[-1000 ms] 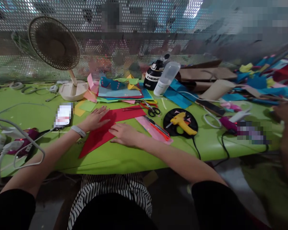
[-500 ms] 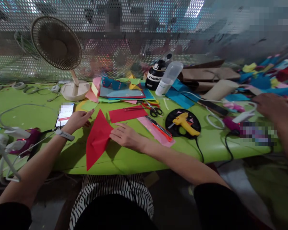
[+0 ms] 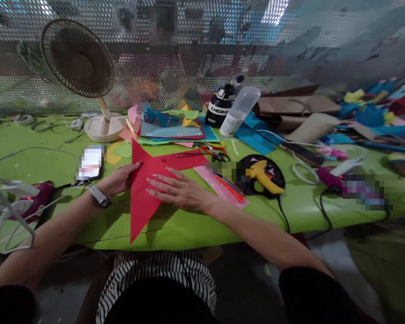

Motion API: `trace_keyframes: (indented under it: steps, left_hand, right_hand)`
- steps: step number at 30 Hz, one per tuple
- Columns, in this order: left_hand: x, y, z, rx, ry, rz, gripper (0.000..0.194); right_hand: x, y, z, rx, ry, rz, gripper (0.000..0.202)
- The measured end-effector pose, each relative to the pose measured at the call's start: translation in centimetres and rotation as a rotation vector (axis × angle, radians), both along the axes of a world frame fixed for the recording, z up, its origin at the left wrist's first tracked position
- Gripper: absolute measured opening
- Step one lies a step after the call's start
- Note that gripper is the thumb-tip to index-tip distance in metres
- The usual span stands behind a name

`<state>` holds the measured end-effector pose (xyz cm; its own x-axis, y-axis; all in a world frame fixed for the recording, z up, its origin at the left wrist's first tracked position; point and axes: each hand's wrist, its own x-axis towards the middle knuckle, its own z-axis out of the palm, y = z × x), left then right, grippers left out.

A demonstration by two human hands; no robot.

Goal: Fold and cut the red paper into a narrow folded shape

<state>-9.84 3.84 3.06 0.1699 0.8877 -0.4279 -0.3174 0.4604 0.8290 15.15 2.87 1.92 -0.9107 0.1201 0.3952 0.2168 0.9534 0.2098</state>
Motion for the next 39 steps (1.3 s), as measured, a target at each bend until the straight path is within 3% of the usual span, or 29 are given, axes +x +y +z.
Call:
trace_keyframes:
  steps: [4,9,14,16,19,26,33,39]
  left_hand:
    - [1.0,-0.3,-0.2,-0.02,-0.136,0.047,0.016]
    - [1.5,-0.6,-1.4,0.006,-0.263,0.044,0.016]
    - [2.0,-1.1,-2.1,0.083,-0.268,0.085,0.016]
    - [2.2,-1.4,-2.2,0.111,-0.265,0.115,0.022]
    - [2.6,-2.0,-2.4,0.148,-0.27,0.157,0.029]
    - [3.2,-2.7,-2.6,0.199,-0.351,0.156,0.034]
    - [3.3,-3.1,-2.3,0.223,-0.335,0.034,0.044]
    - [3.0,-3.2,-3.4,0.337,-0.158,0.035,0.04]
  right_hand:
    - [-0.2,0.5,-1.3,-0.131,0.009,0.018,0.051]
    - [-0.4,1.0,-2.5,-0.517,0.093,0.043,0.046]
    - [-1.7,0.9,-0.8,-0.878,0.358,-0.283,0.024]
    - [-2.4,0.9,0.0,-0.934,0.449,-0.393,0.029]
    - [-3.2,1.2,0.1,-0.915,0.528,-0.488,0.036]
    - [-3.4,1.7,-1.6,-0.621,0.717,-0.514,0.035]
    - [-3.2,2.0,-1.8,-0.681,0.636,-0.45,0.028]
    - [-3.2,1.7,-1.7,-0.686,0.595,-0.426,0.032]
